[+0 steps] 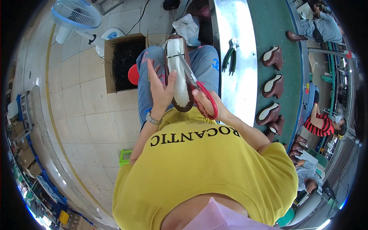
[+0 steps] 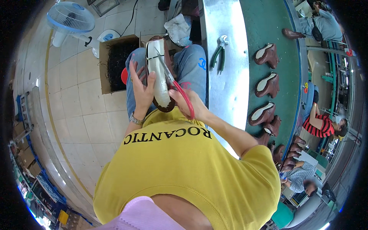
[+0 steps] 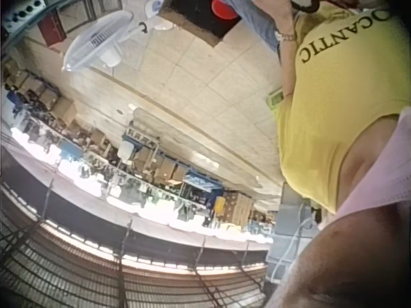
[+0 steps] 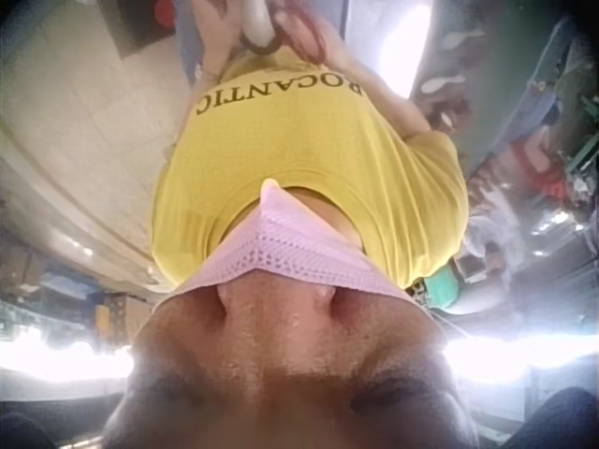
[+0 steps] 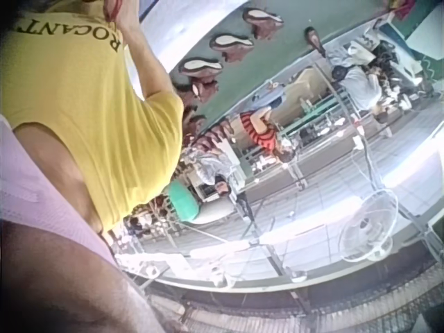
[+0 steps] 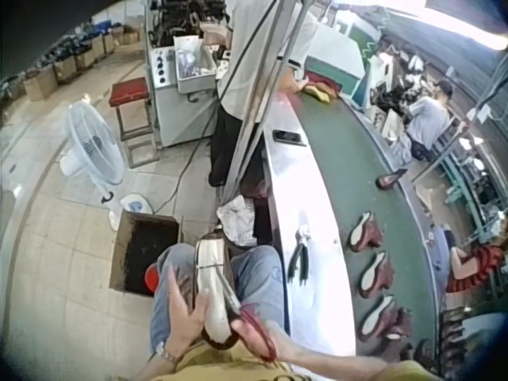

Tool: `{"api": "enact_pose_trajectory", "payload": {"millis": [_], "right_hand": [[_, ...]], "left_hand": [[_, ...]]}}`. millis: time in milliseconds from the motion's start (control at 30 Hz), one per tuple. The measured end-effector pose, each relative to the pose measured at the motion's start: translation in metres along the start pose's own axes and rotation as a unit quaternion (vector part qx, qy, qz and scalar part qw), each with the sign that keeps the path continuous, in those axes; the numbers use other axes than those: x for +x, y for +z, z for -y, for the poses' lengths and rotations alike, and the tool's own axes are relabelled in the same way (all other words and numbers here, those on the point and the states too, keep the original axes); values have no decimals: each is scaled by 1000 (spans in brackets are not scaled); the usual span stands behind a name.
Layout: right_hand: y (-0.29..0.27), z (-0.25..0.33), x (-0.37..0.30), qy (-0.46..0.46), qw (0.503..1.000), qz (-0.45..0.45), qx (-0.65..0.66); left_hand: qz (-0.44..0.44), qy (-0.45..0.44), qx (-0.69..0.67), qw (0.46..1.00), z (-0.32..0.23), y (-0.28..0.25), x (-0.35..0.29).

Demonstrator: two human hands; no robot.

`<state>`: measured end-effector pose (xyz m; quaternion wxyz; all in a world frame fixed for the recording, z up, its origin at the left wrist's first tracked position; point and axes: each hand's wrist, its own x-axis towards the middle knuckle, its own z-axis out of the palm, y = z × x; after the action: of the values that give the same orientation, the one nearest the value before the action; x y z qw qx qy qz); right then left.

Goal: Trimming excess material and refining the upper of a shoe while it is on a last.

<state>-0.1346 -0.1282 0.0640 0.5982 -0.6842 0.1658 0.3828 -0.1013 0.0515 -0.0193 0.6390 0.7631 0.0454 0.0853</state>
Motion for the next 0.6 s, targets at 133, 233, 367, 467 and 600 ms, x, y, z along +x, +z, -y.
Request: {"api": "enact_pose_trajectory", "payload": {"millis": [133, 233, 367, 467, 600], "right_hand": [[-25, -16, -26, -8, 994, -107, 1], [-54, -54, -25, -46, 966, -253, -6], [-124, -103, 7, -80, 862, -458, -204], [-160, -115, 35, -51, 806, -518, -282], [-186, -114, 90, -256, 677, -540, -430]], "left_hand": [[-25, 153, 193, 969, -14, 0, 22], [13, 242, 289, 926, -18, 7, 53], [1, 311, 319, 895, -18, 19, 64], [-62, 352, 297, 886, -25, 17, 55], [-228, 291, 108, 923, -48, -13, 54]]}}
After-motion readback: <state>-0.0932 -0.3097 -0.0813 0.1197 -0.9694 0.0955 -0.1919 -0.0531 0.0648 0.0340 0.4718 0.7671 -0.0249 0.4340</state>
